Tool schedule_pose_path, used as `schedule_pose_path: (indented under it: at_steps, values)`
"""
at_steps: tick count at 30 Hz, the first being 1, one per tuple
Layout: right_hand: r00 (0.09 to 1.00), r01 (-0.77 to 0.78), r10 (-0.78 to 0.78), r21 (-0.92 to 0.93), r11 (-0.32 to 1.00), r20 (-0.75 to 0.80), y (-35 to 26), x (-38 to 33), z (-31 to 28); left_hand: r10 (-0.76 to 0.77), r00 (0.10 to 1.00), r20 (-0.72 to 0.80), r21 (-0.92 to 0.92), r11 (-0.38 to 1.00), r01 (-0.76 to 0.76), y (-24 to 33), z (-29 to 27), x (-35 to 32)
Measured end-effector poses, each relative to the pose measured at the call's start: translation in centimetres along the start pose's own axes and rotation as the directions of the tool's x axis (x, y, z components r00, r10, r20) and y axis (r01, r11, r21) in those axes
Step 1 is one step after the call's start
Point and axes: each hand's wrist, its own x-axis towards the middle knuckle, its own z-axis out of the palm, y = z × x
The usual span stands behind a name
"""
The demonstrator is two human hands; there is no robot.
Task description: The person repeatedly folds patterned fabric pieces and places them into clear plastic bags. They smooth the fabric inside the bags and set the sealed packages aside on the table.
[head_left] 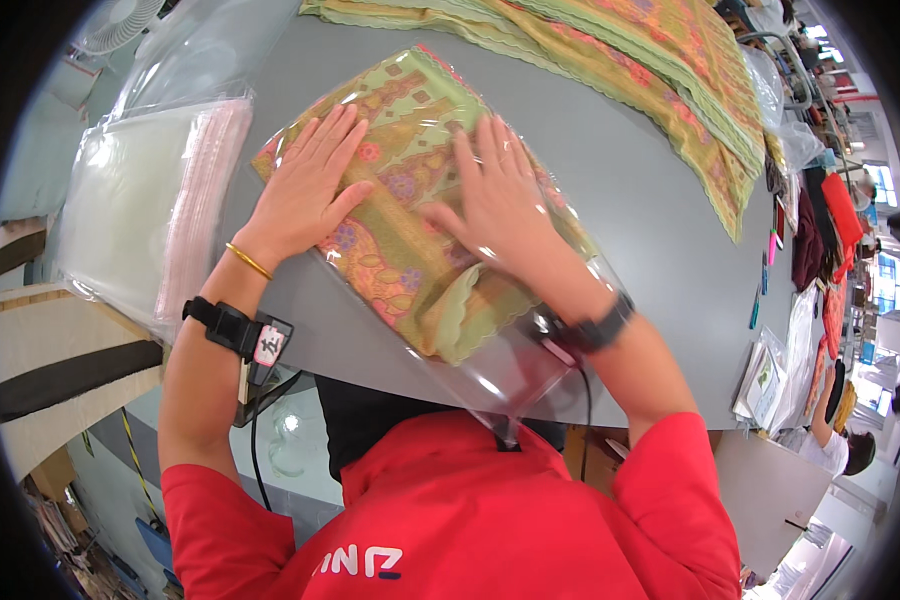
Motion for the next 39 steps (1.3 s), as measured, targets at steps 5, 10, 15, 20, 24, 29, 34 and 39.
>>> schedule_pose_path:
  at_steps: [5,10,15,20,24,29,34,39]
  values:
    - [0.992,-0.013,0.016,-0.020,1.000,0.129,1.4,-12.0,-4.6,0.049,0.997,0.064,0.117,0.992,-0.056,3.3,-1.2,0.4]
    - [0.999,-0.039,0.038,0.053,0.998,0.030,2.2,-15.7,-4.3,0.169,0.969,0.180,0.021,0.984,-0.175,7.4,-0.6,0.1]
    - [0.978,0.204,-0.205,0.318,0.926,-0.028,1.3,-15.3,-4.5,0.261,0.946,0.195,-0.162,0.959,-0.231,9.0,0.5,-0.8]
    - [0.943,0.317,-0.333,0.335,0.888,-0.010,-0.3,-11.8,-2.5,0.282,0.945,0.166,-0.070,0.959,-0.274,9.6,0.3,-0.5]
    - [0.905,0.385,-0.424,0.355,0.852,0.037,-0.1,-11.8,-2.2,0.282,0.946,0.158,-0.031,0.959,-0.281,10.7,-0.2,-0.2]
    - [0.977,0.204,-0.210,0.114,0.972,0.038,2.4,-14.6,-4.2,0.310,0.931,0.191,-0.100,0.950,-0.296,13.7,0.4,-1.1]
    - [1.000,0.009,-0.009,-0.001,1.000,0.020,3.6,-14.7,-3.4,0.332,0.921,0.205,-0.020,0.942,-0.335,15.7,0.5,-0.9]
    - [0.999,0.035,-0.035,-0.010,0.999,0.004,2.9,-15.6,-3.5,0.387,0.890,0.240,-0.124,0.922,-0.367,15.7,0.3,-0.2]
